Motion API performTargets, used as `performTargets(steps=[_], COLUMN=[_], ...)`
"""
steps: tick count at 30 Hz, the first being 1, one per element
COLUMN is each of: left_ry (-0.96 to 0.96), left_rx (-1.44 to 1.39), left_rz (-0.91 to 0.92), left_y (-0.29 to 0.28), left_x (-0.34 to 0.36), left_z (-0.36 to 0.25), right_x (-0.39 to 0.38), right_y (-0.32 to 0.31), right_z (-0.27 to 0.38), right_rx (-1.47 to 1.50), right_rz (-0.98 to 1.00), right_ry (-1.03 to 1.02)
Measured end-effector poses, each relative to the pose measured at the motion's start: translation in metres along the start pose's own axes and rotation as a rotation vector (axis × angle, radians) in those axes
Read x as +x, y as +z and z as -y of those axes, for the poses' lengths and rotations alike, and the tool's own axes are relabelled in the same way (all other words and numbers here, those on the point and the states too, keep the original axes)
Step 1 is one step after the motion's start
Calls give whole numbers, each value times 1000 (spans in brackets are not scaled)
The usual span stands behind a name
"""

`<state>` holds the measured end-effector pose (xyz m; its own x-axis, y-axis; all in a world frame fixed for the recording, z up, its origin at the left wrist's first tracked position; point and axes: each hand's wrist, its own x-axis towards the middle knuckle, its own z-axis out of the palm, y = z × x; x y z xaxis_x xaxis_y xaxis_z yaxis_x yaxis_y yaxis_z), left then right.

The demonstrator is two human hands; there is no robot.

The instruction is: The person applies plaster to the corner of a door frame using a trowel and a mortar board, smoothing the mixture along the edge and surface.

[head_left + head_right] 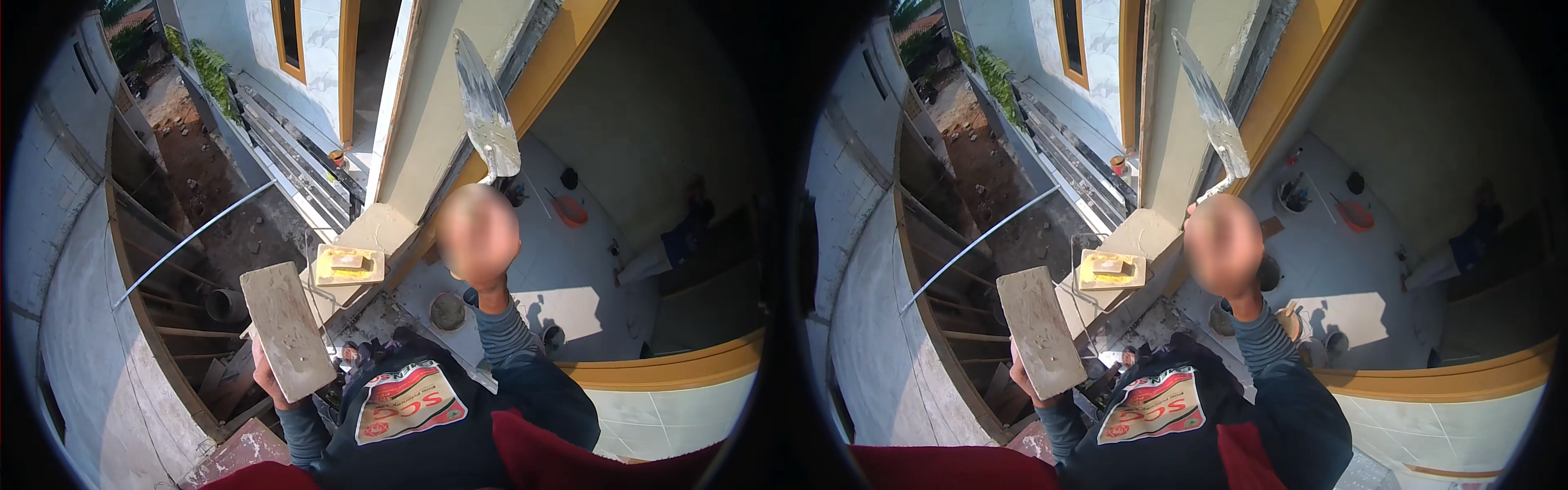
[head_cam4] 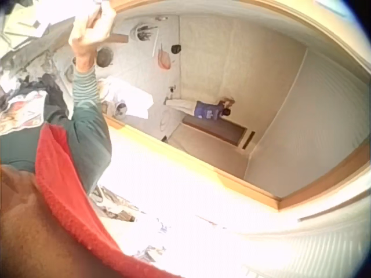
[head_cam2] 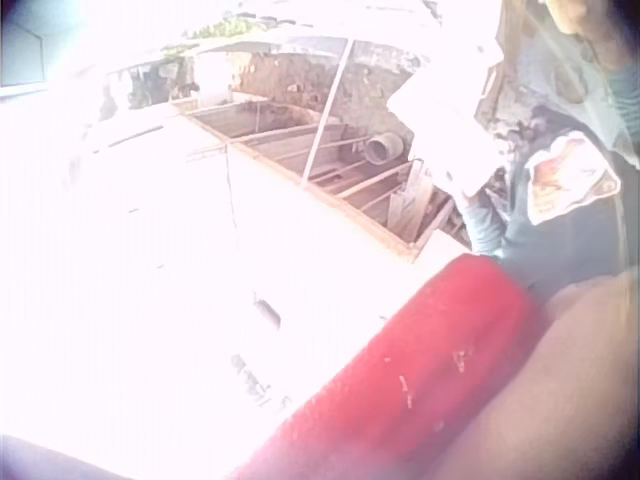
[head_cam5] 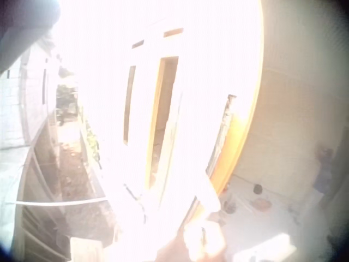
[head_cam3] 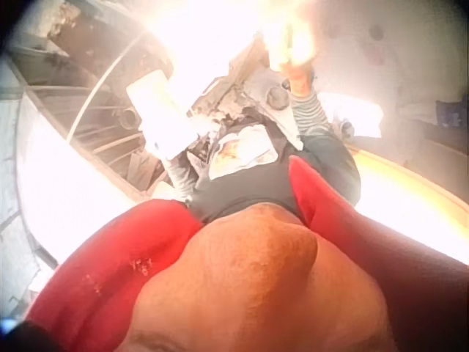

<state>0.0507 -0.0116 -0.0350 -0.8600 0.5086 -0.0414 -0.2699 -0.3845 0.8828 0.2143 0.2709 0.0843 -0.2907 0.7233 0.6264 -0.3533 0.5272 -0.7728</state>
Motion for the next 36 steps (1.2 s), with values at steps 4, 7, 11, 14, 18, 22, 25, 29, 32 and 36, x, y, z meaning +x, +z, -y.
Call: performTargets(steps=[4, 7, 11, 14, 18, 22, 25, 29, 32, 36], left_ry=[-105, -102, -141, -168, -55, -56, -2, 134, 202, 276], left_rx=[-189, -269, -89, -99, 23, -1, -11, -348, -36, -162], left_rz=[18, -1, 140, 50, 75, -147, -251, -235, -503, -528], left_y=[-8, 16, 36, 37, 42, 28, 15, -20, -42, -52], left_x=[-1, -5, 6, 3, 2, 0, -6, -31, -59, -95], left_z=[0, -11, -25, -16, -10, -11, -19, -28, -26, -26], right_x=[-56, -81, -72, -59, -51, -25, -27, -37, -43, -53], right_y=[-45, -56, -69, -84, -72, -13, 30, 56, 55, 54], right_z=[-32, -35, -28, -43, -50, -66, -100, -121, -128, -127], right_rx=[-211, -252, 28, 168, -162, -425, -481, -506, -505, -482], right_rz=[191, 296, 333, 425, 658, 777, 819, 936, 912, 815], right_ry=[241, 527, 1002, 1231, 885, 404, 147, 131, 103, 97])
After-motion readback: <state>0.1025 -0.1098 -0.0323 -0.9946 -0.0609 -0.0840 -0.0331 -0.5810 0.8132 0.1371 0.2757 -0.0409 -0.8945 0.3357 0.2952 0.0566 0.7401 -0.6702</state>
